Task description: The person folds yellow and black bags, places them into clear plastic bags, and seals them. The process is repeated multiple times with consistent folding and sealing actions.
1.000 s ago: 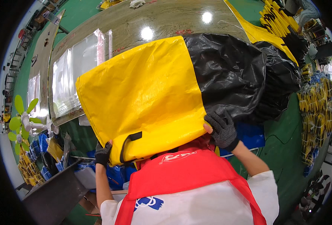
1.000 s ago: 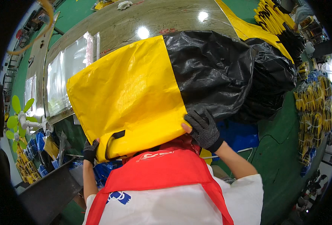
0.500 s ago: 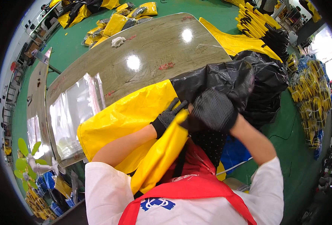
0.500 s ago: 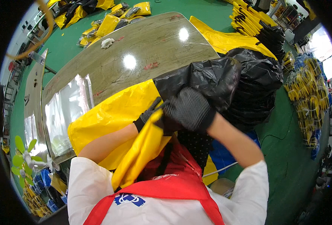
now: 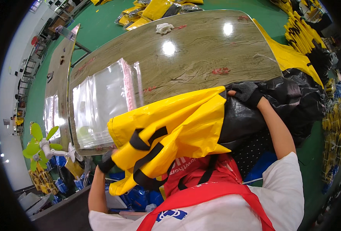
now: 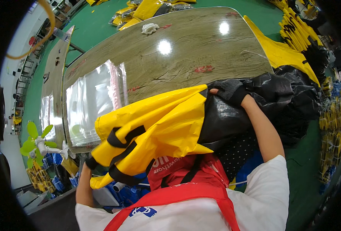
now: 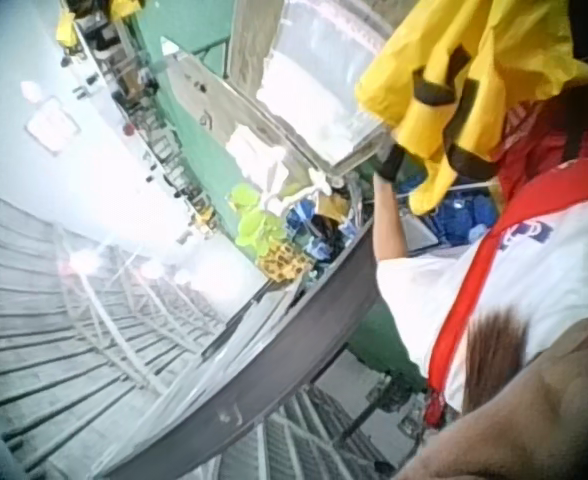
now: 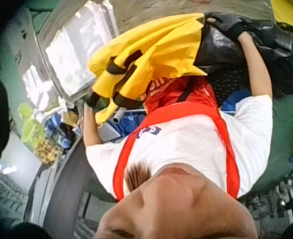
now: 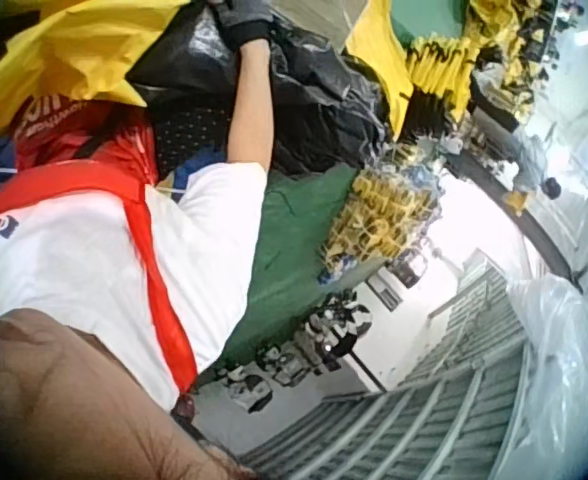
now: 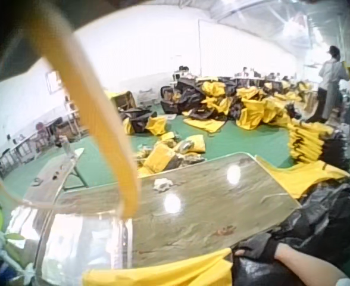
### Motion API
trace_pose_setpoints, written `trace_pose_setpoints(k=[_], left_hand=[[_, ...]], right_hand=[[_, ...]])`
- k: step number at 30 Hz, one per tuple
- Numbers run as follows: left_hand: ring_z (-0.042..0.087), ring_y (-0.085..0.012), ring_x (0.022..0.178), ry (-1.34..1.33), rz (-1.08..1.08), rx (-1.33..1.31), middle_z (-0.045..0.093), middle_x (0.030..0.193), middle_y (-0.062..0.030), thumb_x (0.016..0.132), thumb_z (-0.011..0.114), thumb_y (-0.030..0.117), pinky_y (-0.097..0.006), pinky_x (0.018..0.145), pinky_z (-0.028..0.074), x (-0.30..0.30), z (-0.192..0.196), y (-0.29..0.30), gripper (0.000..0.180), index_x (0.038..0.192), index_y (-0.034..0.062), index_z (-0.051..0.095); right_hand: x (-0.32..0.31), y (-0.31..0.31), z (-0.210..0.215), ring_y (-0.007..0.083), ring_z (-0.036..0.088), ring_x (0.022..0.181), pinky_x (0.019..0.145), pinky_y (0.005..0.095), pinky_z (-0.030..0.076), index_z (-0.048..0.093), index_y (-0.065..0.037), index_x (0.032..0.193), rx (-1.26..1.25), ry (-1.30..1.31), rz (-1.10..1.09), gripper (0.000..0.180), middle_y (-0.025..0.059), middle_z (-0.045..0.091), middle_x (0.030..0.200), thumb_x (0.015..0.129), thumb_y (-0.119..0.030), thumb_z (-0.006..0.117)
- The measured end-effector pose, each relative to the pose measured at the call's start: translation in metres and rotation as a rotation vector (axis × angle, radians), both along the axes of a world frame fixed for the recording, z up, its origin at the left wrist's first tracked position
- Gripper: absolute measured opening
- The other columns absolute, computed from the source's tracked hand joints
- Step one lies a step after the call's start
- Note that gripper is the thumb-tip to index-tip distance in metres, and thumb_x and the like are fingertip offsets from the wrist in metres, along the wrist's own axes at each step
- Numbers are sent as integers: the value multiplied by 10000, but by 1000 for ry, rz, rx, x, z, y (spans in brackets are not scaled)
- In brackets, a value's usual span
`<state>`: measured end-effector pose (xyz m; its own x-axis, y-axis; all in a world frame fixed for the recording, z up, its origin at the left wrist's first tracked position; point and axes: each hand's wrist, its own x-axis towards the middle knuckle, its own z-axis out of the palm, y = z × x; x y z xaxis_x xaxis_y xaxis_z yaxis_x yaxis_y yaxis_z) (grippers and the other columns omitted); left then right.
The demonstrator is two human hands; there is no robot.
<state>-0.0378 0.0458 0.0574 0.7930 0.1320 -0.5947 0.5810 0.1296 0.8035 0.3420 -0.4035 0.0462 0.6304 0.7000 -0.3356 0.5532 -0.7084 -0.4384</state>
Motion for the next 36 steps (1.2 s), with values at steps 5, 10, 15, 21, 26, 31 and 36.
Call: trace_pose_setpoints(k=[5,10,15,21,26,31,36], left_hand=[[449,-216,1180,-215,23,207,508,1257,-87,807,674,272,-330,1028,308,-108,-4,-23,559,1257,11,469],[531,-171,987,-399,652,386,574,1113,-76,841,645,215,-305,877,404,-55,-10,-66,399,1165,12,529],[590,-173,901,-327,660,478,630,1018,-91,850,641,300,-288,779,461,31,-66,-12,401,1087,-19,586],[596,-181,856,-235,650,604,633,991,-100,820,665,371,-281,740,470,36,-83,-4,478,1076,-25,580],[591,-179,889,-327,628,471,621,1045,-81,842,651,319,-278,762,464,33,-102,15,463,1154,-8,553],[592,-185,876,-390,623,605,626,1030,-75,873,617,266,-288,755,463,27,-107,15,378,1126,-11,570],[590,-189,854,-366,595,852,646,979,-120,892,589,283,-294,759,457,29,-90,-8,367,1057,-45,597]], right_hand=[[1,-3,1,319,586,973,877,363,435,636,-94,1052,17,-27,-27,436,151,634,1034,903,-448,429],[-3,-9,-3,316,587,962,859,379,434,630,-111,1041,-6,-185,-6,426,136,637,1024,909,-451,410],[-1,-7,-4,301,575,1020,879,371,433,619,-155,1114,122,-159,-19,419,123,624,1086,910,-460,415],[-52,-48,92,300,583,868,804,389,457,612,-68,947,426,-899,-105,293,108,606,913,771,-296,659],[-59,-173,77,282,581,868,788,376,468,565,-43,1032,301,-794,-203,633,97,605,924,572,-393,822],[-64,-167,31,327,576,759,725,381,478,600,-54,742,429,-988,-394,191,118,595,781,761,-217,699],[-9,-196,77,344,616,721,713,362,487,655,-17,911,316,-525,-619,406,175,648,787,865,-406,549]])
